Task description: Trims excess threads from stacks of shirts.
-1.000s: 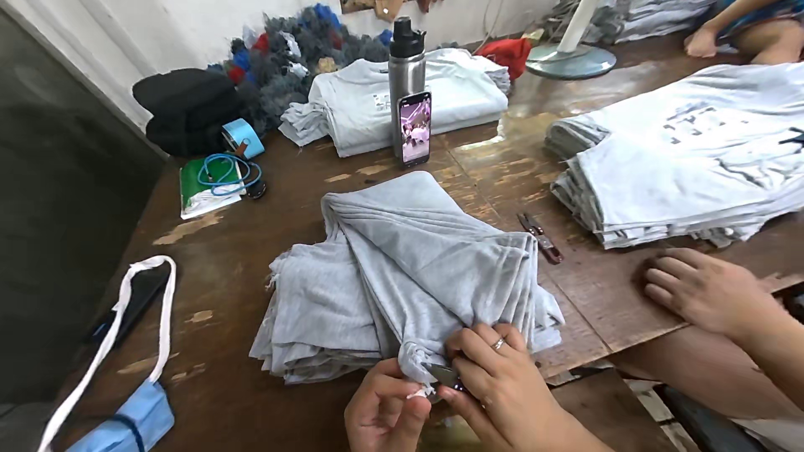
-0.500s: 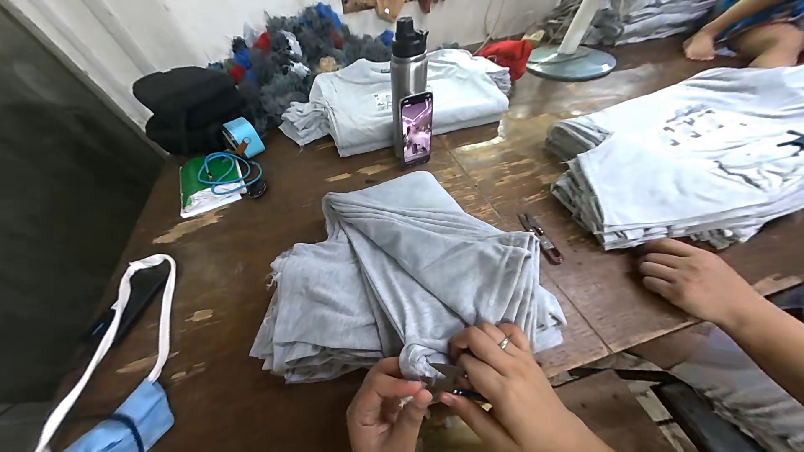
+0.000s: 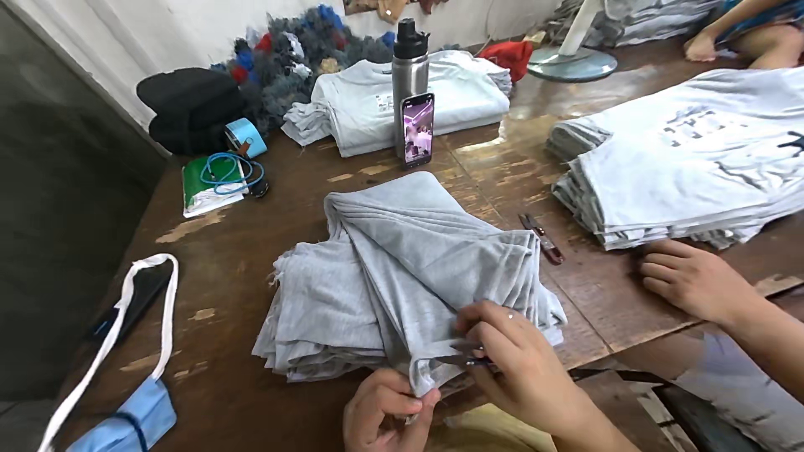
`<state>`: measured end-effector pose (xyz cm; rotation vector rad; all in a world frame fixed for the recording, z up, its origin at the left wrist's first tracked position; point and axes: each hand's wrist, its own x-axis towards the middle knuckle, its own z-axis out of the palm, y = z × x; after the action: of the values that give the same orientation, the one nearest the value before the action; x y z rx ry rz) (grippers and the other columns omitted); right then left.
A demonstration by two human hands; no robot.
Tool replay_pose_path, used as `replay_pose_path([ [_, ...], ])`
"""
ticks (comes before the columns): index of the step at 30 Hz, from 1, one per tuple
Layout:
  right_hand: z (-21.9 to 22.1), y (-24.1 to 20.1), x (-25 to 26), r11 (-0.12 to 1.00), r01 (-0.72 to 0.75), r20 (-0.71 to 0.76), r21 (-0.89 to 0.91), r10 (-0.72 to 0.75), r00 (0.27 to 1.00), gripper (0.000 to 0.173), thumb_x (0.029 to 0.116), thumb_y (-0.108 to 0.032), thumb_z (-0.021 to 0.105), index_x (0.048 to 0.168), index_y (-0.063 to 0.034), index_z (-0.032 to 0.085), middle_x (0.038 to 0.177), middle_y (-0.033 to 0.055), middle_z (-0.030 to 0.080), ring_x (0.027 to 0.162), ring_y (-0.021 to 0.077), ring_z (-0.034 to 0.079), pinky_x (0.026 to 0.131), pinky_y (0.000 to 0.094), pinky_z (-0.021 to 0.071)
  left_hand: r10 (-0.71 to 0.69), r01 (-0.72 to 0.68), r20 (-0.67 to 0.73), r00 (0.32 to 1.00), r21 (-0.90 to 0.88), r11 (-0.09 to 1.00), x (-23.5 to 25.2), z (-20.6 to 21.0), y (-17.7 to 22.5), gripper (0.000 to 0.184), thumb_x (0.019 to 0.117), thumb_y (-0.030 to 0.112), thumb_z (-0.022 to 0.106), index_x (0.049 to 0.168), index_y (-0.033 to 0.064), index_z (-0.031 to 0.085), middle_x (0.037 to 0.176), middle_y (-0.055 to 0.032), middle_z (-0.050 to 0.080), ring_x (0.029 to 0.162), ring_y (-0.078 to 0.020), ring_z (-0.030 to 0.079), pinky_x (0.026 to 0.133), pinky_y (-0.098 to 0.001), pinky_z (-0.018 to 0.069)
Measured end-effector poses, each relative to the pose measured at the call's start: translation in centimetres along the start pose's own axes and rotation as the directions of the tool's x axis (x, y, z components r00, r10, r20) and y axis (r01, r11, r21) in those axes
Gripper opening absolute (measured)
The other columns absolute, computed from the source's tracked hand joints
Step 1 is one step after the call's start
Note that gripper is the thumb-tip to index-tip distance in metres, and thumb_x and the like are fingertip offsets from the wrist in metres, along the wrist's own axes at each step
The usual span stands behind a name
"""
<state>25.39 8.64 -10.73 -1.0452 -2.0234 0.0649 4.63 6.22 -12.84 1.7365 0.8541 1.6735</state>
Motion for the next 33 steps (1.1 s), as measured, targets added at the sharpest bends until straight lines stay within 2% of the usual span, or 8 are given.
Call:
replay_pose_path([
  [4,-1.2,1.0,-0.4,0.967,0.036,-0.121,0.252,-0.005,0.993,0.007,0.094,-0.01,0.054,0.095,-0.0136,0.048,0.095,0.0032,0.069,0.087,0.0127,0.061,0.079,0.0241,0.0471,0.117,-0.118,0.132,0.984,0.004,0.993,0.6,-1.7,-0.9,0.018,0.0849,0.004,0.079,0.091,0.0105,0.064,0.093,0.0036,0.067,0.089,-0.0028,0.066,0.082,-0.0161,0.0557],
  [7,-1.5,1.3,-1.2,0.987,-0.013,-0.047,0.161,0.021,0.999,0.006,0.0934,-0.017,0.051,0.097,-0.0138,0.055,0.089,0.0009,0.067,0.085,0.0134,0.058,0.079,0.027,0.0451,0.072,-0.077,0.232,0.97,0.014,0.997,0.7,-2.7,-0.8,0.012,0.0873,0.007,0.079,0.091,0.0091,0.068,0.095,0.0022,0.071,0.089,-0.0044,0.067,0.081,-0.0168,0.0559],
  [11,-1.0,0.5,-1.8,0.992,0.048,0.113,-0.119,-0.035,0.993,0.04,0.104,-0.052,0.045,0.092,-0.0161,0.057,0.093,0.0032,0.063,0.091,0.022,0.057,0.081,0.037,0.0432,0.007,-0.031,0.261,0.965,0.09,0.995,0.7,-3.4,-0.1,0.01,0.0909,0.011,0.077,0.091,0.0106,0.067,0.094,0.0024,0.074,0.091,-0.0051,0.071,0.082,-0.0187,0.0585],
  [13,-0.7,0.3,-2.0,0.969,0.096,0.157,-0.229,-0.06,0.986,0.053,0.1028,-0.065,0.038,0.086,-0.0182,0.058,0.095,0.0029,0.061,0.093,0.0231,0.055,0.084,0.0384,0.0406,-0.025,-0.005,0.209,0.978,0.145,0.989,0.7,-3.4,-0.1,0.008,0.0915,0.012,0.076,0.092,0.0123,0.068,0.092,0.0033,0.074,0.09,-0.0045,0.071,0.081,-0.0188,0.0592],
  [25,-0.1,-0.6,-1.9,0.929,0.127,0.247,-0.348,-0.04,0.968,0.054,0.1062,-0.057,0.03,0.077,-0.0209,0.059,0.098,0.0014,0.06,0.093,0.0224,0.053,0.084,0.0407,0.0369,0.098,-0.1,0.328,0.939,-0.01,0.995,0.6,-2.3,0.3,0.014,0.0929,0.006,0.072,0.087,0.0087,0.06,0.089,-0.0007,0.067,0.087,-0.0079,0.066,0.081,-0.0196,0.0563],
  [27,-0.1,-0.5,-1.8,0.937,0.117,0.241,-0.33,-0.037,0.97,0.055,0.1069,-0.055,0.03,0.076,-0.0206,0.059,0.098,0.0015,0.06,0.094,0.0226,0.053,0.085,0.0407,0.0369,0.096,-0.043,0.437,0.894,-0.129,0.991,0.8,-3.1,0.6,0.015,0.0988,0.019,0.068,0.089,0.0093,0.063,0.084,-0.0014,0.069,0.083,-0.0084,0.068,0.079,-0.022,0.0567],
  [30,-0.5,-0.2,-1.9,0.972,0.078,0.189,-0.22,-0.036,0.981,0.057,0.105,-0.061,0.033,0.082,-0.0173,0.06,0.095,0.004,0.061,0.093,0.0242,0.055,0.086,0.0409,0.0397,0.025,0.036,0.547,0.837,-0.1,0.994,0.8,-4.4,0.9,0.064,0.091,0.07,0.059,0.1,0.0086,0.076,0.077,-0.0024,0.072,0.073,-0.0088,0.067,0.074,-0.0265,0.055],
  [33,-0.8,0.2,-1.9,0.993,0.05,0.102,-0.107,-0.039,0.994,0.044,0.0992,-0.057,0.056,0.085,-0.0152,0.057,0.092,0.0052,0.058,0.091,0.0228,0.055,0.084,0.0375,0.0434,-0.081,-0.018,0.352,0.933,0.269,0.963,0.5,-3.5,0.8,0.067,0.0805,0.071,0.071,0.115,0.0132,0.068,0.092,-0.0014,0.067,0.086,-0.0053,0.066,0.077,-0.0216,0.057],
])
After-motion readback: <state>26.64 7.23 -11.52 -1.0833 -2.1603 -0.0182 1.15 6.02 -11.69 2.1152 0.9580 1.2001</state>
